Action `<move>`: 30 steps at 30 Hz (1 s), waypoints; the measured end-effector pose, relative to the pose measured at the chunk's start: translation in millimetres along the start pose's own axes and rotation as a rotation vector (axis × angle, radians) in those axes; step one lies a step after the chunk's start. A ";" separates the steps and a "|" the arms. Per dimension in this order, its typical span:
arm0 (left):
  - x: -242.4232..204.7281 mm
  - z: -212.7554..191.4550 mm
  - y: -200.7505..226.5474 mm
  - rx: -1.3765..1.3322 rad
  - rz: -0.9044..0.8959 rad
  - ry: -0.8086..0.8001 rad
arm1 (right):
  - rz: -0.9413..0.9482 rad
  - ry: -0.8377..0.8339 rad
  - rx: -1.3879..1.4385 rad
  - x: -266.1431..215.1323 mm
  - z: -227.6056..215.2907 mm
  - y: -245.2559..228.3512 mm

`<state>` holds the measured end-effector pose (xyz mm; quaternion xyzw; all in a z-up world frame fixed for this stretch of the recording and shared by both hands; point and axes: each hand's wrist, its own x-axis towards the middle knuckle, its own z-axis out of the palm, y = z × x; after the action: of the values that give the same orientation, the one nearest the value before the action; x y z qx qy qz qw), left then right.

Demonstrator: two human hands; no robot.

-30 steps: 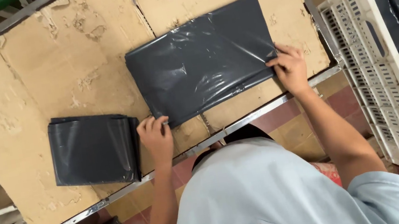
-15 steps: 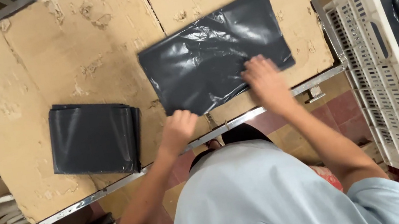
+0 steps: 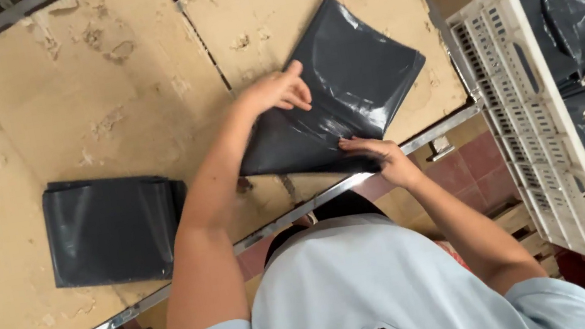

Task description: The person retrieves black plastic sheets from a conveyor belt, folds them in half and then in half again on a wooden table, and places the folded sheets into a white plastic crate. The person repeats this process for multiple sheets throughout the video.

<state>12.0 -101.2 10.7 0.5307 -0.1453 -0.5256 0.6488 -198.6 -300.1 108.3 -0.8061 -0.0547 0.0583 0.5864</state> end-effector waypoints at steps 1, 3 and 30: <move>-9.8 2.2 35.3 0.242 -0.222 0.036 | 0.254 0.112 0.123 7.9 -4.0 -26.6; -29.1 1.5 64.4 0.381 -0.339 0.187 | 0.499 0.331 0.392 -8.0 -4.7 70.9; -246.8 113.8 33.6 1.369 1.122 1.156 | 0.410 0.486 0.556 8.4 46.0 80.9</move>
<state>-155.2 40.4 175.1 0.8099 -0.3043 0.3761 0.3317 -196.0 -280.4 17.0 -0.6019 0.2643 -0.0057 0.7536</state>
